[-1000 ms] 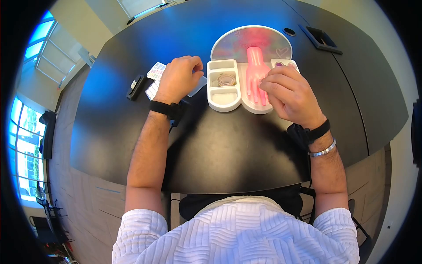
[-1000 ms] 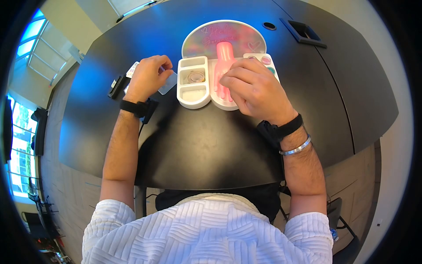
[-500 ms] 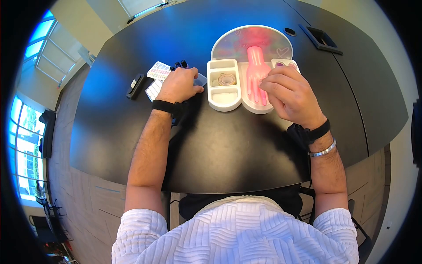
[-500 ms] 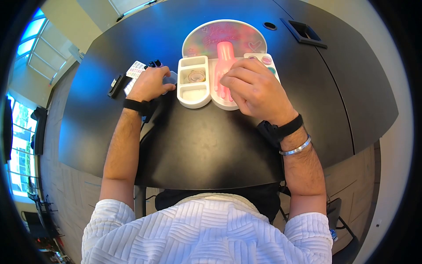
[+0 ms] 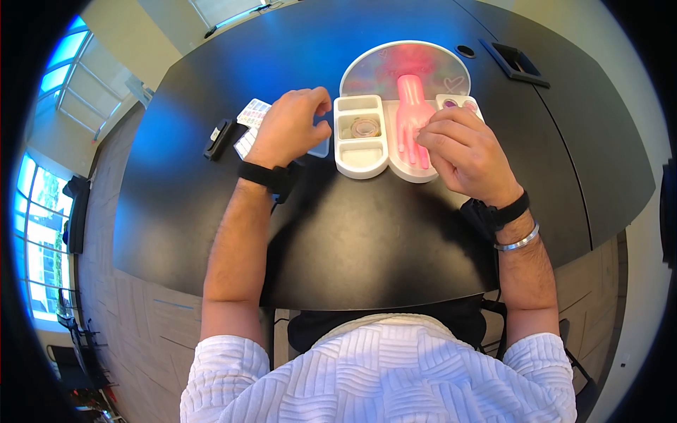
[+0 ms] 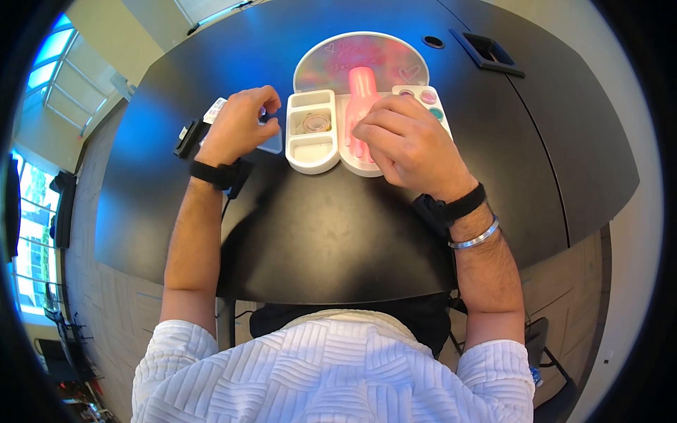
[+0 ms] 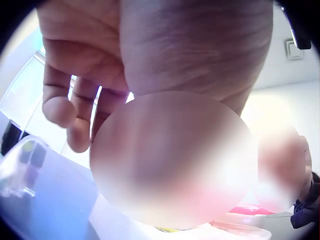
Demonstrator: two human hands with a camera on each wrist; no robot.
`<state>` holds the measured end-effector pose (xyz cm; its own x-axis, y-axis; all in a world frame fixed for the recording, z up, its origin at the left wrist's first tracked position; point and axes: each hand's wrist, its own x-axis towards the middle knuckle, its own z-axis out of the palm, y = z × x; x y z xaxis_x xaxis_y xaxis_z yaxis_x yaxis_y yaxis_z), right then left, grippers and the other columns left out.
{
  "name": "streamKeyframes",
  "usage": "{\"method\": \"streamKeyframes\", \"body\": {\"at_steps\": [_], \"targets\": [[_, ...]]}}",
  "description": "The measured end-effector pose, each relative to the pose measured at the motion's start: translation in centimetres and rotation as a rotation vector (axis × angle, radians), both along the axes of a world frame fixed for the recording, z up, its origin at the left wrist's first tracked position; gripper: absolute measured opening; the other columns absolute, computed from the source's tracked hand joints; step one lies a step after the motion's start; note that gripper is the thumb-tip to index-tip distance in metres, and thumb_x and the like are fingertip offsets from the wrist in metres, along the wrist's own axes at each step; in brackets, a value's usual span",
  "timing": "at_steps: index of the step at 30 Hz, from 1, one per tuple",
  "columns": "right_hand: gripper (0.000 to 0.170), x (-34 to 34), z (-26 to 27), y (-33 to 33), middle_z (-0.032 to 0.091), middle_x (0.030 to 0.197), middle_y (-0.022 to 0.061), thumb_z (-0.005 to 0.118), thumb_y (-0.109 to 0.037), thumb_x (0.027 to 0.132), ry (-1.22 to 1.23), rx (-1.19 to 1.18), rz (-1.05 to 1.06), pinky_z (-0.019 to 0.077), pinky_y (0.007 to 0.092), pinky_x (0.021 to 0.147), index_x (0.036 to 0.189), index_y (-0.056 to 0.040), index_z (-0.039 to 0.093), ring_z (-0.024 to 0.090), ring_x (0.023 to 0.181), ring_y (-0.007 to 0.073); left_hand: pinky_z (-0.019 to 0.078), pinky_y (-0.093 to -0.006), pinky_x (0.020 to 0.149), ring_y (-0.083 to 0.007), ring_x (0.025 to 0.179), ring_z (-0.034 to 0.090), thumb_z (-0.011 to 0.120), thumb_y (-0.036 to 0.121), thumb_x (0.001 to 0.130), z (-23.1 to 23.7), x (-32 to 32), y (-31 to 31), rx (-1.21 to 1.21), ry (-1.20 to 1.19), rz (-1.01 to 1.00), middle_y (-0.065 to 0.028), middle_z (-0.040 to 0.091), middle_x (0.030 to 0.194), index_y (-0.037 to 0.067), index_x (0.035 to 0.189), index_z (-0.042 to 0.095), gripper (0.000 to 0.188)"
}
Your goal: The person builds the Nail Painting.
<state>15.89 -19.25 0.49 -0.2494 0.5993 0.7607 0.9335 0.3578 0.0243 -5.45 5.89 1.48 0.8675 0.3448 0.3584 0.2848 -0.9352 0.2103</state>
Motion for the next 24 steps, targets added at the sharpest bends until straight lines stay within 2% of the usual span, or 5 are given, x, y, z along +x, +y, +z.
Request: {"method": "streamKeyframes", "body": {"at_steps": [7,12,16,18,24], "targets": [[0.02,0.1,0.0,0.0,0.074,0.098,0.0068,0.074,0.003,0.081,-0.005,0.026,-0.004,0.0578,0.0411,0.086,0.1,-0.0058,0.076,0.07,0.1,0.0284,0.0597,-0.0458,0.087,-0.0359,0.096,0.074,0.081,0.01,0.085,0.6,-1.1,0.8,-0.074,0.119,-0.026,-0.0156,0.078,0.103,0.001,0.109,0.071,0.027],[0.02,-0.1,0.0,0.1,0.073,0.097,0.0068,0.074,0.002,0.081,0.006,0.016,0.004,0.0577,0.0413,0.085,0.099,-0.0058,0.076,0.07,0.099,0.0283,0.0585,-0.0445,0.092,-0.0361,0.101,0.075,0.095,0.018,0.08,1.3,-1.9,1.2,-0.203,0.413,0.155,-0.0139,0.079,0.106,0.002,0.109,0.071,0.041],[0.02,-0.1,-0.1,0.1,0.073,0.096,0.0067,0.074,0.002,0.081,0.014,0.017,0.012,0.0572,0.0412,0.084,0.099,-0.0055,0.076,0.07,0.099,0.0279,0.0575,-0.0447,0.093,-0.0362,0.105,0.074,0.096,0.019,0.078,-0.7,-1.9,1.9,-0.148,0.427,0.133,-0.0143,0.078,0.104,0.002,0.109,0.071,0.043],[0.02,0.0,-0.1,0.1,0.073,0.096,0.0067,0.074,0.002,0.08,0.012,0.018,0.01,0.0571,0.0412,0.084,0.099,-0.0054,0.076,0.07,0.099,0.0278,0.0587,-0.0472,0.095,-0.0373,0.11,0.074,0.098,0.029,0.076,-0.8,-1.5,1.9,-0.097,0.484,0.136,-0.0151,0.078,0.11,0.005,0.11,0.073,0.049],[0.021,-0.2,-0.1,0.1,0.073,0.096,0.007,0.073,0.003,0.08,0.011,0.004,0.015,0.057,0.0412,0.084,0.099,-0.0052,0.076,0.07,0.098,0.0283,0.0571,-0.0454,0.096,-0.038,0.109,0.073,0.098,0.024,0.076,-1.0,-0.6,1.1,-0.115,0.475,0.273,-0.017,0.077,0.109,0.002,0.11,0.07,0.049]]}}
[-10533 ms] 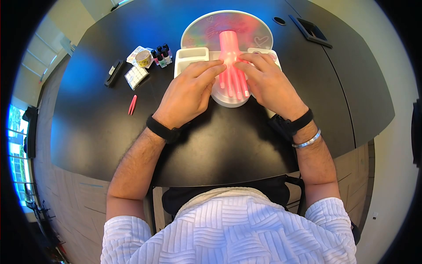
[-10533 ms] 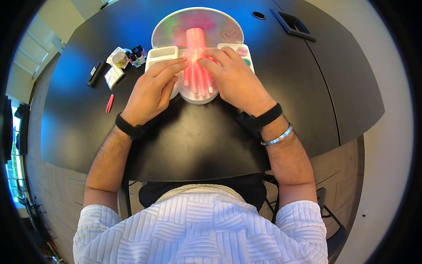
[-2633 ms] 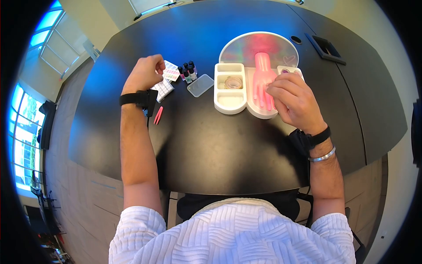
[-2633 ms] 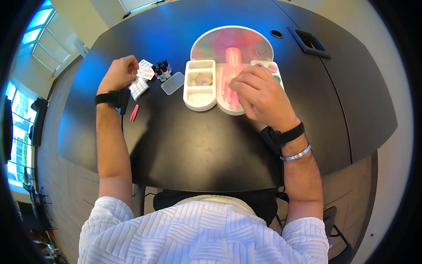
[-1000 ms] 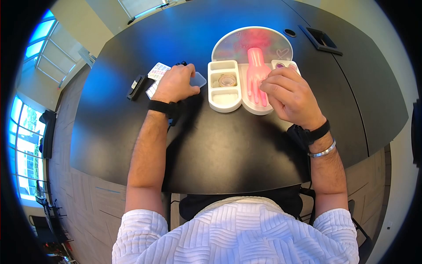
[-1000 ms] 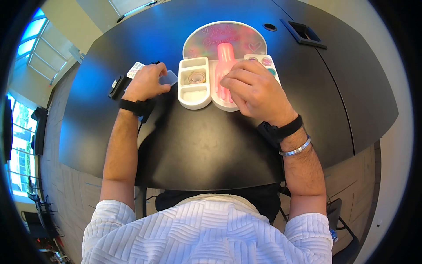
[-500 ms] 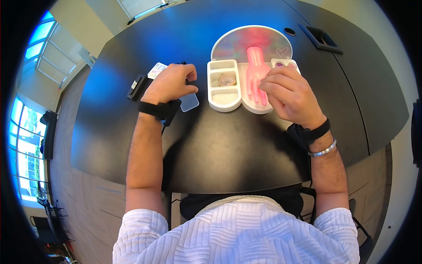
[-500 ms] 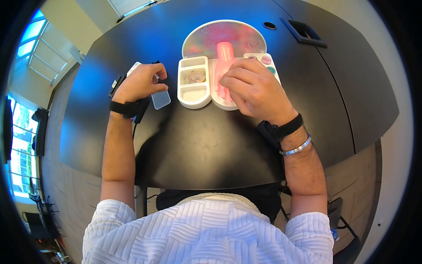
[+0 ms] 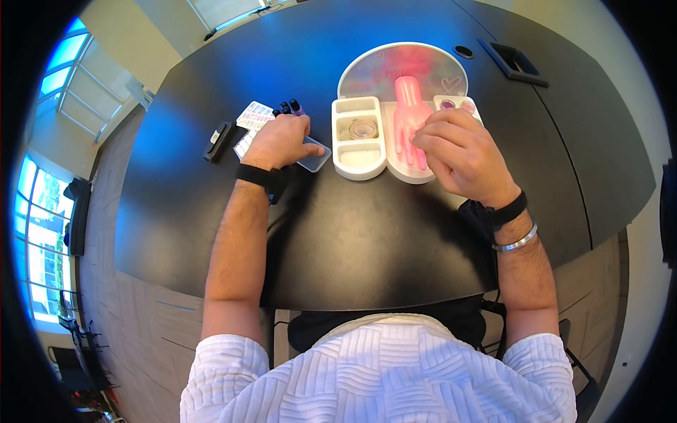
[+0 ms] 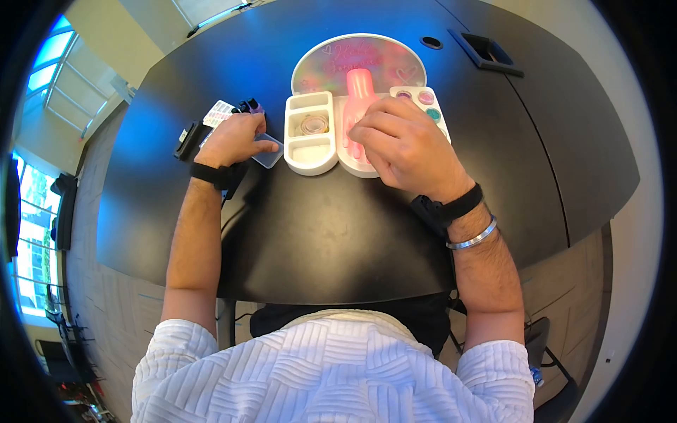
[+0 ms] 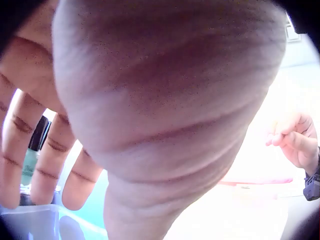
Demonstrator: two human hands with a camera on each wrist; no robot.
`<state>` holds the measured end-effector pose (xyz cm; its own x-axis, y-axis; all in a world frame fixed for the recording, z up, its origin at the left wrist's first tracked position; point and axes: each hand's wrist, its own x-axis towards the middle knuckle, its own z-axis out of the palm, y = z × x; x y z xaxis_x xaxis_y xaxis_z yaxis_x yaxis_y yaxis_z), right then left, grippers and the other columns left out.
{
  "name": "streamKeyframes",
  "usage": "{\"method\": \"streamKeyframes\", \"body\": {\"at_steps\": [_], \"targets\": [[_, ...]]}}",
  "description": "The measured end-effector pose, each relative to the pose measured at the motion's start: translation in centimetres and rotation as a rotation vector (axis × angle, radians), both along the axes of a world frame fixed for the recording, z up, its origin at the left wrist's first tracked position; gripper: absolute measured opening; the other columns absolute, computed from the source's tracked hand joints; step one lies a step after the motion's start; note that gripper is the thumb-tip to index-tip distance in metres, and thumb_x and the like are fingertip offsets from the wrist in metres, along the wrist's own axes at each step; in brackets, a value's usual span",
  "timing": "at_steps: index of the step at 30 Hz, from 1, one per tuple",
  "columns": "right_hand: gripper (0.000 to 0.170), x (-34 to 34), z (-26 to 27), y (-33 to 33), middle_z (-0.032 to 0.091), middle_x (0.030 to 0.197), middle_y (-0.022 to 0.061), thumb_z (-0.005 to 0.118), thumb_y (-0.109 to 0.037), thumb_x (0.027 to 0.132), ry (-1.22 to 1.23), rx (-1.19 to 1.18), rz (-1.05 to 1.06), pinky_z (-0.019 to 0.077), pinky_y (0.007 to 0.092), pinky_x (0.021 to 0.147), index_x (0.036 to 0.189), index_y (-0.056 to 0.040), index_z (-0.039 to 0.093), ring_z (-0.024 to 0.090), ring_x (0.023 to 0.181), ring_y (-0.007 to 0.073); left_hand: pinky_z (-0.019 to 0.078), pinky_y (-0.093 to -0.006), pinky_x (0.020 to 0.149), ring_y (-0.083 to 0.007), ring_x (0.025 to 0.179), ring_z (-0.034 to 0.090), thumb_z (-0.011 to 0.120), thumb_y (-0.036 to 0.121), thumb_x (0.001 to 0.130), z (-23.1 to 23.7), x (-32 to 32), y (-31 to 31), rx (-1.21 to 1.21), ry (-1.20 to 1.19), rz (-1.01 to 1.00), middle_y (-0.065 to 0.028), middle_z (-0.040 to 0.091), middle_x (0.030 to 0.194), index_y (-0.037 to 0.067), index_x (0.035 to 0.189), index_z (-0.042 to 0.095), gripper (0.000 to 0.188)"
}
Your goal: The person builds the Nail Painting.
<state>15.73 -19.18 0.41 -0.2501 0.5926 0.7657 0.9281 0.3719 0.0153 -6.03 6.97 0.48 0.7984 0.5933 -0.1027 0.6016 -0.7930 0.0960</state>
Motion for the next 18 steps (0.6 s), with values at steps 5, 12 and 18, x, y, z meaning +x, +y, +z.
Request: {"method": "streamKeyframes", "body": {"at_steps": [5,12,18], "targets": [[0.02,0.2,0.0,0.1,0.073,0.096,0.0071,0.073,0.004,0.08,0.0,0.011,0.004,0.057,0.041,0.084,0.099,-0.0048,0.076,0.07,0.098,0.0284,0.0572,-0.0464,0.101,-0.0361,0.116,0.072,0.098,0.012,0.072,1.1,-1.3,0.9,-0.096,-0.146,-0.221,-0.0157,0.077,0.117,0.004,0.118,0.072,0.054],[0.02,0.1,0.0,0.1,0.073,0.096,0.0068,0.074,0.004,0.08,0.007,0.001,0.001,0.0575,0.041,0.084,0.099,-0.0047,0.076,0.07,0.098,0.028,0.0579,-0.044,0.105,-0.0343,0.121,0.072,0.098,0.002,0.065,0.0,-1.5,2.1,-0.106,-0.113,-0.426,-0.0137,0.077,0.123,0.005,0.124,0.073,0.065],[0.021,0.0,0.0,0.0,0.073,0.096,0.0068,0.074,0.004,0.08,0.006,0.002,-0.004,0.0578,0.041,0.085,0.099,-0.0047,0.076,0.07,0.098,0.0279,0.0593,-0.0429,0.098,-0.0327,0.111,0.073,0.096,0.016,0.07,0.4,-1.2,2.0,-0.201,-0.12,-0.321,-0.0174,0.076,0.114,0.001,0.119,0.071,0.057]]}}
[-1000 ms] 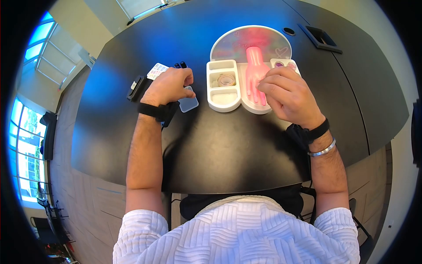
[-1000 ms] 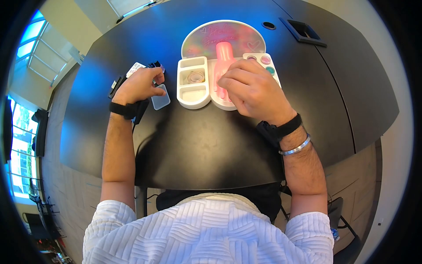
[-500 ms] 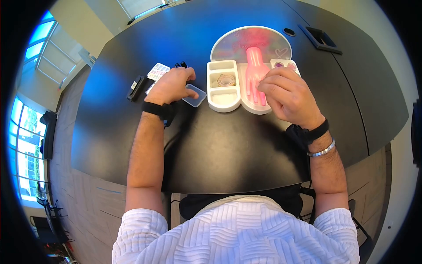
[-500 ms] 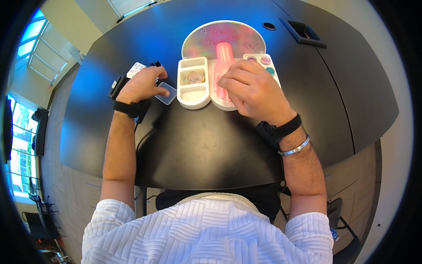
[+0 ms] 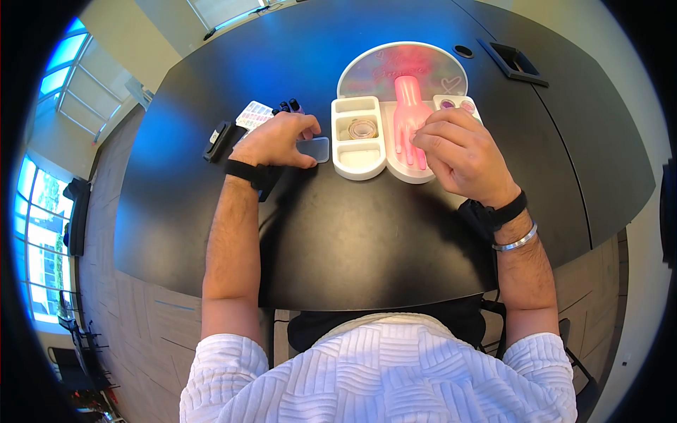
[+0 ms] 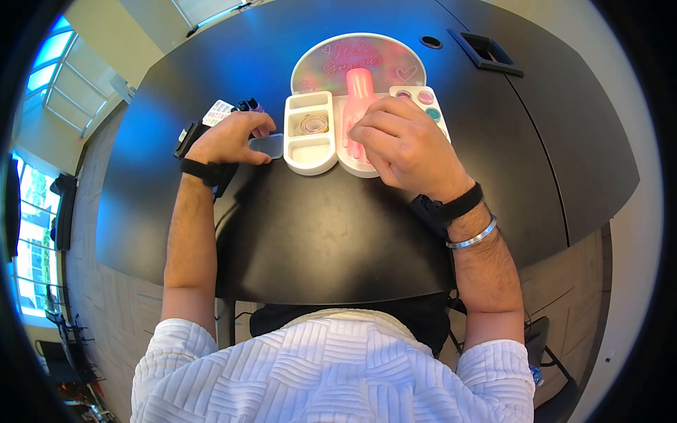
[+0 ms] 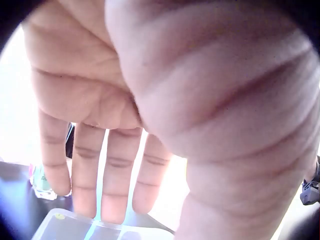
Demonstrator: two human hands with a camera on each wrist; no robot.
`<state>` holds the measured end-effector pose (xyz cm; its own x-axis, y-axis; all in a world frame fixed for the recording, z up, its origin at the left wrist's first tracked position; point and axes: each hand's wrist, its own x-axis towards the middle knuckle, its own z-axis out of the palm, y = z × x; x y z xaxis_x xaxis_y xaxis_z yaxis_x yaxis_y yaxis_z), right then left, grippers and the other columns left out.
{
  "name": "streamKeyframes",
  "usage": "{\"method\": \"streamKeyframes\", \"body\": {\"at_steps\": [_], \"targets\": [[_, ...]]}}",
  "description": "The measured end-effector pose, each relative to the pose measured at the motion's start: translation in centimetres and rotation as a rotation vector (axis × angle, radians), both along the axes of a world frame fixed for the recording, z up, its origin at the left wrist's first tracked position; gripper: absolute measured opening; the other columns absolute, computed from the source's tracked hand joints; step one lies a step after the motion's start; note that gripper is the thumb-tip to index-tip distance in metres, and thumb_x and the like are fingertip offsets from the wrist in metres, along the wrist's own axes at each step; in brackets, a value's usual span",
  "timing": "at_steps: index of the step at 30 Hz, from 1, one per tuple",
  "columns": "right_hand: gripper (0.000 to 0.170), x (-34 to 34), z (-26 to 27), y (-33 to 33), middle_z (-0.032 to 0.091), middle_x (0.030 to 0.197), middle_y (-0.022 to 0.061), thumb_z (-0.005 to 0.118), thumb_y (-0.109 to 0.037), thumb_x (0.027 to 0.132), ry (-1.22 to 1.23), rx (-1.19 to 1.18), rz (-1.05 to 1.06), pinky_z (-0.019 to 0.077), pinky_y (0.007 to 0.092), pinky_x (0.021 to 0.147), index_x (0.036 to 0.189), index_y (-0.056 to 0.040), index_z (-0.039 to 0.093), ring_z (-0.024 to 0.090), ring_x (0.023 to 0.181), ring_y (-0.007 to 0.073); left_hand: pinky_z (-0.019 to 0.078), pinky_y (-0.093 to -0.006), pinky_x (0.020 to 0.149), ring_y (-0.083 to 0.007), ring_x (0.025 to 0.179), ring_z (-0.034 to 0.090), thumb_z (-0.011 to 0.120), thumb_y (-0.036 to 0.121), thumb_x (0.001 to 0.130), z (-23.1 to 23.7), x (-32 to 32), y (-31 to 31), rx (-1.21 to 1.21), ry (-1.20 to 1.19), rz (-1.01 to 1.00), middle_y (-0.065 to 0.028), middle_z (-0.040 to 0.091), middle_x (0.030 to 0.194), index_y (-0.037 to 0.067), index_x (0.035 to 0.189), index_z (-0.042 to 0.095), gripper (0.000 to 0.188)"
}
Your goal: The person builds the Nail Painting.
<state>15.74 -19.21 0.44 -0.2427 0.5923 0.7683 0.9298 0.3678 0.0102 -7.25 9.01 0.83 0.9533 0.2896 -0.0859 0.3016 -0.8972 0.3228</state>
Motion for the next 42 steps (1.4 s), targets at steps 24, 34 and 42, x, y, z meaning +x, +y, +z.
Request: {"method": "streamKeyframes", "body": {"at_steps": [24,34,42], "targets": [[0.021,0.1,-0.2,0.0,0.072,0.095,0.0065,0.075,0.001,0.08,-0.015,0.015,0.013,0.0566,0.0418,0.083,0.099,-0.0061,0.076,0.069,0.098,0.0277,0.0532,-0.0449,0.107,-0.0355,0.122,0.065,0.086,0.022,0.092,-2.5,3.7,-4.1,0.141,-0.473,-0.186,-0.0125,0.068,0.125,0.008,0.114,0.069,0.031],[0.022,-0.1,-0.1,0.1,0.072,0.094,0.0065,0.074,0.003,0.079,-0.011,0.011,0.015,0.0573,0.0413,0.083,0.099,-0.0051,0.076,0.07,0.096,0.0277,0.0542,-0.0462,0.11,-0.0357,0.128,0.065,0.087,0.021,0.092,-2.7,3.9,-4.2,0.101,-0.456,-0.195,-0.0101,0.071,0.136,0.008,0.11,0.077,0.025],[0.022,-0.1,-0.2,0.1,0.073,0.095,0.0068,0.073,0.003,0.08,-0.027,-0.004,0.002,0.0571,0.0417,0.083,0.099,-0.0057,0.077,0.069,0.095,0.0278,0.0542,-0.0461,0.11,-0.0345,0.13,0.065,0.089,0.019,0.089,-2.6,3.8,-4.2,0.064,-0.44,-0.162,-0.0094,0.072,0.137,0.008,0.112,0.078,0.027]]}}
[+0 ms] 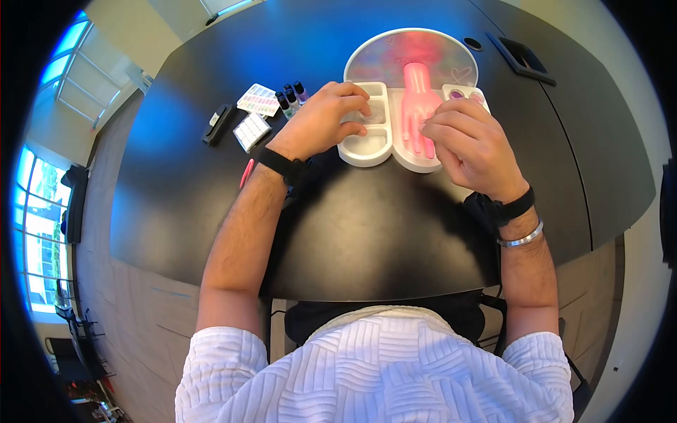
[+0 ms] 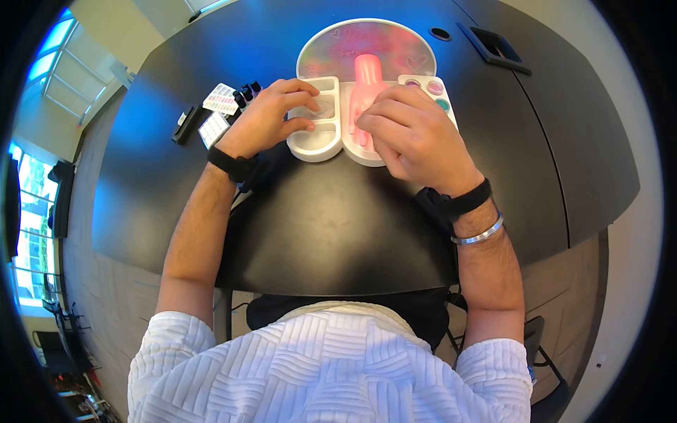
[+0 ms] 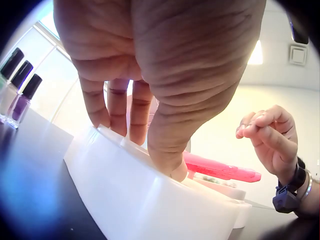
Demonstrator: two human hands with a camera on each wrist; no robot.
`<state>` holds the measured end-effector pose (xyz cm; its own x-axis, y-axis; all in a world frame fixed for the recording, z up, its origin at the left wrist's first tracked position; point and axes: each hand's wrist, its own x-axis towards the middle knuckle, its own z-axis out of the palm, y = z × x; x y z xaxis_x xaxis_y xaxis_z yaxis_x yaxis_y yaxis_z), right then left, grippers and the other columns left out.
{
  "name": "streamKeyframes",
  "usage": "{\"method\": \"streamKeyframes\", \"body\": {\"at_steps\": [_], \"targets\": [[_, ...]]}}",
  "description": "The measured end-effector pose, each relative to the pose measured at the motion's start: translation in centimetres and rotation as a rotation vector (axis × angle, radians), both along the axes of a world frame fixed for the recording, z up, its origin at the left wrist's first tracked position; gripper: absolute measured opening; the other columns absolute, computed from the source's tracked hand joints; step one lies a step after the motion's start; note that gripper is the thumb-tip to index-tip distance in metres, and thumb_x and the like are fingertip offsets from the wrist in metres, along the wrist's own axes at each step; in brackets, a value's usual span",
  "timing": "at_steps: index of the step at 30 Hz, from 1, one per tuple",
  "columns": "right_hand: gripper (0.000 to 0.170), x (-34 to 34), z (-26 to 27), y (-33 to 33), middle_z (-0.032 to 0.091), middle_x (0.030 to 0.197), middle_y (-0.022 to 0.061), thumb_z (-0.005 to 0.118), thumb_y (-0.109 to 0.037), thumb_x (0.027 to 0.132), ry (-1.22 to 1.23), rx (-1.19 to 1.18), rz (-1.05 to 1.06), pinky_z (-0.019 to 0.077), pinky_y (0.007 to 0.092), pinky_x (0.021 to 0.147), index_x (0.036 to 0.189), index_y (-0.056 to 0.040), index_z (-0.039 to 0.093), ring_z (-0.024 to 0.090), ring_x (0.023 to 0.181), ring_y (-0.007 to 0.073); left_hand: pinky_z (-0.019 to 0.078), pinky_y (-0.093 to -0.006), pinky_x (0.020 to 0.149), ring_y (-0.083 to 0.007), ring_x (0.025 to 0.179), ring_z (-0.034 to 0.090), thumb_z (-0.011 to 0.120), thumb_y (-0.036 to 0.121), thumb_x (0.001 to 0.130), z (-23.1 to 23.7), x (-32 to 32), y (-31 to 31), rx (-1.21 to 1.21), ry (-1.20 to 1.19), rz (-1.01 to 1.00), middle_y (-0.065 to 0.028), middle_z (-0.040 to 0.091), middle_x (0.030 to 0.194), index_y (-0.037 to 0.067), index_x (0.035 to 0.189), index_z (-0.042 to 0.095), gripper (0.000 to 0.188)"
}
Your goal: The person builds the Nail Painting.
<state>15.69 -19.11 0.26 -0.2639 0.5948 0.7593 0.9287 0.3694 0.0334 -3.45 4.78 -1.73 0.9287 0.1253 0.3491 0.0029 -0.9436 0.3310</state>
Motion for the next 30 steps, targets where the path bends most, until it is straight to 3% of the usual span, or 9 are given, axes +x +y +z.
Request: {"method": "streamKeyframes", "body": {"at_steps": [5,10,14,18,20,21,24,25,30], "targets": [[0.021,0.0,0.1,-0.1,0.073,0.095,0.0073,0.073,0.004,0.081,-0.005,-0.018,-0.008,0.0574,0.0418,0.084,0.1,-0.0059,0.077,0.07,0.096,0.0282,0.0538,-0.0461,0.111,-0.0348,0.13,0.065,0.089,0.018,0.088,-0.1,-0.2,0.2,0.005,-0.007,0.017,-0.0097,0.072,0.137,0.008,0.112,0.078,0.028],[0.021,0.1,0.4,-0.2,0.074,0.097,0.0078,0.073,0.004,0.082,-0.013,-0.001,-0.006,0.0583,0.0423,0.087,0.1,-0.0059,0.076,0.07,0.097,0.0289,0.0585,-0.0448,0.099,-0.0359,0.115,0.072,0.088,0.016,0.089,2.0,-1.2,1.5,0.065,-0.092,0.032,-0.012,0.076,0.124,0.004,0.109,0.077,0.026],[0.021,0.2,0.3,-0.2,0.074,0.097,0.0075,0.073,0.003,0.081,-0.012,0.021,-0.003,0.0585,0.0423,0.087,0.1,-0.0058,0.076,0.07,0.097,0.0289,0.0608,-0.0359,0.082,-0.0205,0.098,0.075,0.086,0.018,0.094,4.1,-3.2,4.0,-0.005,-0.224,0.304,-0.0082,0.078,0.111,0.003,0.112,0.078,0.025],[0.02,0.1,0.2,-0.1,0.073,0.095,0.007,0.073,0.003,0.081,0.006,0.025,0.011,0.0582,0.0417,0.085,0.098,-0.0055,0.076,0.07,0.097,0.0282,0.0606,-0.0347,0.083,-0.0224,0.092,0.077,0.086,0.025,0.095,3.8,-5.9,8.6,-0.039,-0.244,0.554,-0.0095,0.081,0.111,0.003,0.114,0.077,0.031],[0.02,0.0,0.2,-0.1,0.073,0.095,0.0069,0.073,0.003,0.081,0.008,0.026,0.016,0.0581,0.0415,0.084,0.098,-0.0054,0.076,0.07,0.097,0.0279,0.0607,-0.0371,0.087,-0.0245,0.095,0.078,0.086,0.032,0.095,2.8,-7.2,10.4,0.097,-0.145,0.826,-0.0119,0.081,0.117,0.004,0.12,0.077,0.039],[0.02,0.0,0.2,-0.1,0.073,0.095,0.0069,0.073,0.003,0.08,0.013,0.017,0.012,0.058,0.0413,0.084,0.097,-0.0054,0.076,0.07,0.097,0.0278,0.0598,-0.0419,0.096,-0.0305,0.109,0.078,0.086,0.038,0.093,2.0,-7.7,11.8,0.057,-0.077,0.863,-0.0172,0.08,0.125,0.004,0.13,0.074,0.052],[0.02,0.0,0.2,-0.2,0.073,0.094,0.0069,0.073,0.004,0.08,0.011,0.003,0.006,0.0578,0.0411,0.084,0.097,-0.0054,0.076,0.07,0.097,0.0278,0.0565,-0.0486,0.106,-0.0378,0.123,0.073,0.084,0.04,0.091,-0.6,-8.2,13.5,0.102,0.006,0.897,-0.0222,0.077,0.129,0.002,0.135,0.069,0.06],[0.02,0.0,0.2,-0.2,0.073,0.094,0.007,0.073,0.004,0.08,0.007,-0.004,0.005,0.0577,0.041,0.084,0.098,-0.0055,0.076,0.07,0.097,0.0279,0.054,-0.0496,0.11,-0.0424,0.127,0.07,0.088,0.045,0.087,-1.1,-8.2,13.9,0.059,0.082,0.922,-0.0256,0.074,0.135,0.001,0.143,0.064,0.074],[0.021,0.1,0.2,-0.1,0.072,0.094,0.007,0.073,0.004,0.08,0.002,0.016,0.002,0.0575,0.0416,0.084,0.098,-0.0058,0.076,0.07,0.097,0.0283,0.0505,-0.0521,0.115,-0.0467,0.133,0.065,0.095,0.053,0.079,-1.3,-8.7,13.8,-0.068,0.269,0.93,-0.0265,0.072,0.14,0.003,0.15,0.062,0.093]]}}
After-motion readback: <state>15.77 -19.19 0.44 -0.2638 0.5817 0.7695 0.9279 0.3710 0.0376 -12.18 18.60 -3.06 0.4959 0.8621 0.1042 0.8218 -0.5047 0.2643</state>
